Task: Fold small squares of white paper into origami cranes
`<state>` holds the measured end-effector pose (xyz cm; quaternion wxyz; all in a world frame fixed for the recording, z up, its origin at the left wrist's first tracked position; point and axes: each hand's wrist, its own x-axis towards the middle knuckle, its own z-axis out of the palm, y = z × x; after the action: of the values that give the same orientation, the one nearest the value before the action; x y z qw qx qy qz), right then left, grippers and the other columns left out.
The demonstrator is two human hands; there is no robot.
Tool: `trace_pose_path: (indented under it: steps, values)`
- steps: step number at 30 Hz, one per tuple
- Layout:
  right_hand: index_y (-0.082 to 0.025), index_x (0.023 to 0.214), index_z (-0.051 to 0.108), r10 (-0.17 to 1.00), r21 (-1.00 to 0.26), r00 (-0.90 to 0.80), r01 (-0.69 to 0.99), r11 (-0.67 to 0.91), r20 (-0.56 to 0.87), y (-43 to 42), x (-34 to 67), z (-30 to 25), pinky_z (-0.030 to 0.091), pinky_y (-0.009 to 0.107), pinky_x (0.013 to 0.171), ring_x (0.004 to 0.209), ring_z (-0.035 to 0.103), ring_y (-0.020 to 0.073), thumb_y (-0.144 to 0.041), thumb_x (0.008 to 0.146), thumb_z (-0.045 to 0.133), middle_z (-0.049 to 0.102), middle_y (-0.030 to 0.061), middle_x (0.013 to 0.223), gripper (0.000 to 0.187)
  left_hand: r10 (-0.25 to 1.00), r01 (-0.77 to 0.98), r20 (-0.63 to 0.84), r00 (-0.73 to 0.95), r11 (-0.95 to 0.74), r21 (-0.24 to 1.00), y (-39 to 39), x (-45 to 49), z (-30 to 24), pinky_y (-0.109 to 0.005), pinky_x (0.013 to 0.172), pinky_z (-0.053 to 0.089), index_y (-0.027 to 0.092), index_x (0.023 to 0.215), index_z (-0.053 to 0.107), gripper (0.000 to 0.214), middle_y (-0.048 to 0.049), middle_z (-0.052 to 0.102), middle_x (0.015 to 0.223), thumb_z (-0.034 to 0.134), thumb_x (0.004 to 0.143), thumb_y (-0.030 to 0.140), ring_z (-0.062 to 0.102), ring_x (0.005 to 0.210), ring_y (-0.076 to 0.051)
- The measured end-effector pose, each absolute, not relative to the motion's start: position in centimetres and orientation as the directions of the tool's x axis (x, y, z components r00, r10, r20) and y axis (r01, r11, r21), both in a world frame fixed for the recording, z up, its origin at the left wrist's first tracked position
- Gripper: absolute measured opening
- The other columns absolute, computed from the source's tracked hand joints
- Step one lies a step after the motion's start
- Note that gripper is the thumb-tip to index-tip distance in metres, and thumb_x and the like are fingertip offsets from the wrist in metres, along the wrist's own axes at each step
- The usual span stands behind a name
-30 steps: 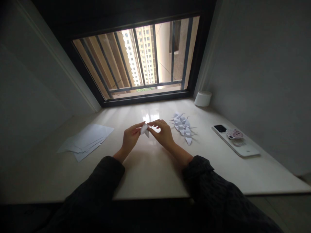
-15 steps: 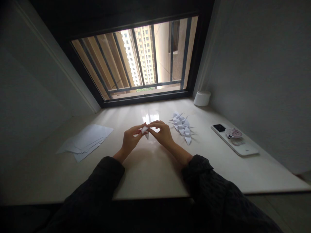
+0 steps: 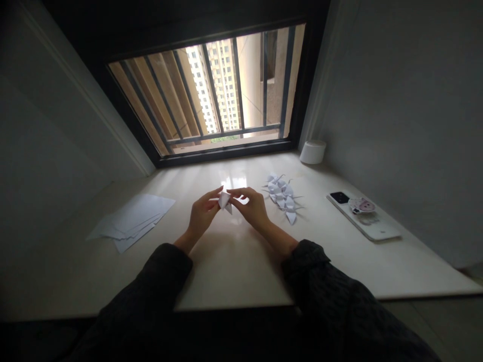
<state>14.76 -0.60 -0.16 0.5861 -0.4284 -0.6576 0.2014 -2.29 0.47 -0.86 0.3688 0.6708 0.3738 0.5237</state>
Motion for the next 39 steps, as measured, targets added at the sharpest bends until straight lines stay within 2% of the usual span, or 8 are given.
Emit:
trace_pose_path:
  steps: [5, 12, 16, 20, 24, 28, 34, 39]
  values:
    - [-0.024, 0.087, 0.075, 0.824, -0.799, 0.074, 0.303, 0.519, 0.562, -0.28, 15.0, -0.4, 0.05, 0.03, 0.064, 0.069, 0.062, 0.0164, -0.035, 0.075, 0.07, 0.071, 0.003, 0.077, 0.017, 0.913, 0.031, 0.355, 0.2, -0.368, 0.929, 0.34, -1.97, -0.31, -0.031, 0.074, 0.057, 0.019, 0.111, 0.066, 0.046, -0.0084, 0.068, 0.106, 0.076, 0.068, 0.034, 0.069, 0.086, -0.021]
    - [-0.026, 0.09, 0.075, 0.819, -0.791, 0.051, 0.302, 0.532, 0.571, -0.12, 14.99, -0.49, 0.05, 0.031, 0.063, 0.07, 0.062, 0.0165, -0.038, 0.077, 0.068, 0.071, 0.004, 0.08, 0.02, 0.934, 0.076, 0.332, 0.13, -0.344, 0.936, 0.39, -2.1, -0.18, -0.03, 0.069, 0.056, 0.019, 0.107, 0.069, 0.043, -0.0086, 0.07, 0.101, 0.075, 0.068, 0.036, 0.07, 0.082, -0.021]
    - [-0.027, 0.095, 0.074, 0.818, -0.78, 0.02, 0.315, 0.541, 0.576, -0.38, 14.86, -0.22, 0.05, 0.032, 0.062, 0.07, 0.062, 0.0167, -0.04, 0.074, 0.071, 0.071, 0.0042, 0.083, 0.025, 0.93, 0.064, 0.348, 0.115, -0.356, 0.932, 0.6, -2.16, -0.36, -0.034, 0.075, 0.057, 0.019, 0.106, 0.069, 0.042, -0.0085, 0.071, 0.099, 0.075, 0.069, 0.037, 0.07, 0.085, -0.023]
    - [-0.028, 0.096, 0.074, 0.802, -0.749, 0.015, 0.37, 0.55, 0.597, -0.58, 14.83, -0.03, 0.05, 0.031, 0.062, 0.071, 0.061, 0.017, -0.038, 0.073, 0.072, 0.071, 0.0036, 0.079, 0.025, 0.923, -0.046, 0.361, 0.131, -0.358, 0.932, 0.63, -1.97, -0.42, -0.04, 0.085, 0.056, 0.016, 0.103, 0.069, 0.041, -0.0086, 0.072, 0.1, 0.077, 0.067, 0.034, 0.069, 0.09, -0.024]
    - [-0.027, 0.098, 0.073, 0.8, -0.734, -0.001, 0.397, 0.551, 0.6, -0.61, 14.89, -0.1, 0.05, 0.031, 0.062, 0.07, 0.061, 0.017, -0.036, 0.075, 0.071, 0.071, 0.0038, 0.079, 0.025, 0.927, -0.069, 0.349, 0.138, -0.342, 0.937, 0.57, -1.85, -0.31, -0.041, 0.086, 0.056, 0.015, 0.101, 0.068, 0.04, -0.0098, 0.072, 0.101, 0.078, 0.066, 0.033, 0.069, 0.091, -0.024]
    - [-0.027, 0.103, 0.071, 0.778, -0.7, 0.023, 0.454, 0.551, 0.627, -0.66, 14.98, -0.31, 0.051, 0.032, 0.065, 0.068, 0.062, 0.017, -0.035, 0.078, 0.067, 0.072, 0.0034, 0.08, 0.027, 0.937, -0.024, 0.335, 0.104, -0.334, 0.942, 0.59, -1.92, -0.21, -0.04, 0.083, 0.057, 0.015, 0.1, 0.068, 0.042, -0.0094, 0.072, 0.1, 0.078, 0.065, 0.036, 0.07, 0.087, -0.023]
    - [-0.029, 0.112, 0.067, 0.725, -0.567, -0.009, 0.616, 0.547, 0.689, -0.92, 14.98, -0.43, 0.05, 0.036, 0.071, 0.069, 0.064, 0.0189, -0.03, 0.082, 0.06, 0.073, 0.0024, 0.08, 0.031, 0.951, 0.019, 0.301, 0.07, -0.303, 0.953, 0.56, -1.97, -0.27, -0.035, 0.072, 0.058, 0.015, 0.098, 0.068, 0.041, -0.01, 0.072, 0.096, 0.077, 0.066, 0.039, 0.07, 0.08, -0.022]
    - [-0.025, 0.125, 0.057, 0.755, -0.662, 0.062, 0.53, 0.53, 0.653, -0.96, 14.82, -0.39, 0.052, 0.034, 0.072, 0.072, 0.065, 0.0183, -0.027, 0.08, 0.06, 0.072, 0.0022, 0.081, 0.046, 0.958, 0.015, 0.282, 0.056, -0.284, 0.959, 0.41, -1.86, -0.5, -0.032, 0.069, 0.057, 0.015, 0.1, 0.068, 0.041, -0.0102, 0.072, 0.095, 0.075, 0.068, 0.041, 0.07, 0.079, -0.02]
